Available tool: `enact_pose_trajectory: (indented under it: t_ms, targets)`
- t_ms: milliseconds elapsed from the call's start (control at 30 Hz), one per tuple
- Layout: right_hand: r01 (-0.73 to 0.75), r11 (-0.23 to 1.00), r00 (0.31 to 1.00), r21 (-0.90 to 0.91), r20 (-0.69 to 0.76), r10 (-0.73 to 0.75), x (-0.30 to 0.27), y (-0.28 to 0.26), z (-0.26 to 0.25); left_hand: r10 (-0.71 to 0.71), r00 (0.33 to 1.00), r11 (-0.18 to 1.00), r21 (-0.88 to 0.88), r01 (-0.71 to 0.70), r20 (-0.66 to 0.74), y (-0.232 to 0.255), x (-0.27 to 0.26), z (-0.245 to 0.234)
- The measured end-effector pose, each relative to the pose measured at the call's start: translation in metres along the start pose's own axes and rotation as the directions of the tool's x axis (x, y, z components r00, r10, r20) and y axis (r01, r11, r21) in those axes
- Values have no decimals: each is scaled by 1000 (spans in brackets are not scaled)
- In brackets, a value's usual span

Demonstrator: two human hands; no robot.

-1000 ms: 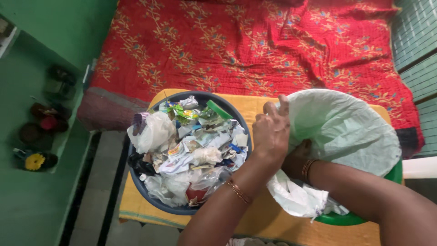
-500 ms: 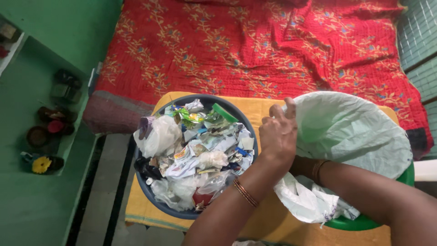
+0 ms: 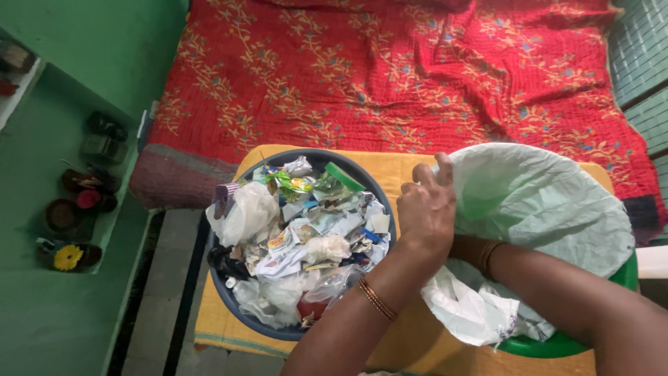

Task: The person places a white cloth bag into a green plastic basket and adjusts it to fit the interior. The person repeatedly smooths and tucks the bag edges along the basket rim and inside the basket.

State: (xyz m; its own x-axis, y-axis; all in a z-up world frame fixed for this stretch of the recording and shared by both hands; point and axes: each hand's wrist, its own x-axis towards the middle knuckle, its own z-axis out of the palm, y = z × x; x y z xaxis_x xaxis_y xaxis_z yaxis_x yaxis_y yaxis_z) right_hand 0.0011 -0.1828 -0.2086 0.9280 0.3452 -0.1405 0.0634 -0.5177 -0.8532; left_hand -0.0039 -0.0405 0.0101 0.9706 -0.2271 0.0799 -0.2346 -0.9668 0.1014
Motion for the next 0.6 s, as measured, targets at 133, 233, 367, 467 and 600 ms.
enact_pose_trajectory:
  t_ms: [133, 233, 367, 467, 600]
  targets:
    - [149, 912, 988, -383, 28, -150, -15, -65, -2, 20, 999, 1000, -2, -20, -36, -2, -4, 2]
    - [165, 846, 981, -507, -5, -194, -3, -76, -28, 23, 1000, 1000, -1, -23, -5, 0, -4, 1]
    - [123, 933, 992, -337, 59, -110, 1, -46, -32, 25, 1000, 1000, 7, -25, -14, 0, -1, 1]
    - [-183, 773, 957, 608, -71, 282, -2, -21, 0, 23, 1000, 1000, 0, -23, 17, -1, 2, 2]
    - [-467, 395, 851, 791, 281, 443, 3, 2, -1, 7, 1000, 1000, -29, -7, 4, 1, 1, 7]
